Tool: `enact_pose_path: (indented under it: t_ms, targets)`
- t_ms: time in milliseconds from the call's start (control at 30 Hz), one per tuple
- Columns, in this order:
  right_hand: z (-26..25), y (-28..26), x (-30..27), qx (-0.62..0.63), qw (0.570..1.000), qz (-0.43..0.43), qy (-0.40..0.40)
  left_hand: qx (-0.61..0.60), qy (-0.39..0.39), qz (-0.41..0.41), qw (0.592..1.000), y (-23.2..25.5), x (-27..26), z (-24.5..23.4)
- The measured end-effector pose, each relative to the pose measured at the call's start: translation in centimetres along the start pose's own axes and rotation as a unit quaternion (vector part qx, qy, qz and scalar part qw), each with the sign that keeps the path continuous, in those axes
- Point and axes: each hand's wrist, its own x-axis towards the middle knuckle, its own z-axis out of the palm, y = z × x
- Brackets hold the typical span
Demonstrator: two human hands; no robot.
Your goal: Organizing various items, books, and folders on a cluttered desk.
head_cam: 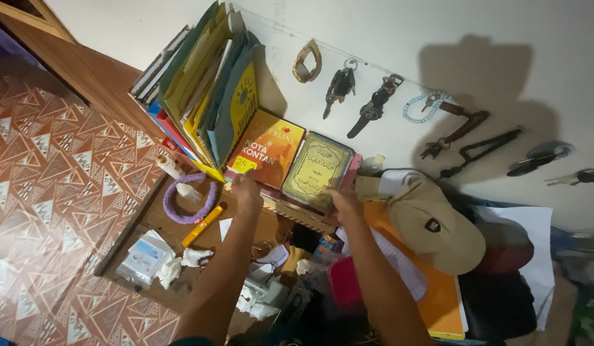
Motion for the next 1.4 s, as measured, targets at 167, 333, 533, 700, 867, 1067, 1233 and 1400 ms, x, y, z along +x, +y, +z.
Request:
enact_pose_path:
  t_ms: [167,333,533,700,867,1067,1233,1400]
  targets:
    - [-0.4,0.1,1.7,-0.017,1.000,-0.004,-0.012,0.296,0.007,0.120,0.948,1.5,-9.2,2.0]
    - [-1.0,0.6,4.0,-0.077,0.994,0.078,-0.011,0.371,-0.083,0.089,0.921,-1.3,-12.6,1.2]
    - [-0.8,0.9,6.5,-0.132,0.987,0.068,-0.057,0.336,-0.141,0.031,0.931,-1.2,-12.6,1.0]
    - [-1.5,5.1,12.9,-0.116,0.992,0.007,-0.052,0.300,-0.194,0.095,0.929,-2.1,-11.2,-0.9]
    - [-0.8,2.7,8.2,-0.039,0.990,-0.130,-0.029,0.391,-0.157,-0.008,0.907,3.6,-18.2,2.8]
    - [-0.8,0.1,5.1,-0.131,0.988,-0.080,0.032,0.280,-0.153,-0.074,0.945,0.8,-16.1,2.2]
    - [-1.3,1.5,6.9,-0.149,0.987,-0.046,0.042,0.172,-0.201,-0.105,0.959,0.7,-14.9,3.9]
    - [-3.5,2.3,8.4,-0.074,0.996,-0.046,-0.003,0.196,-0.141,-0.172,0.955,-0.1,-13.6,3.7]
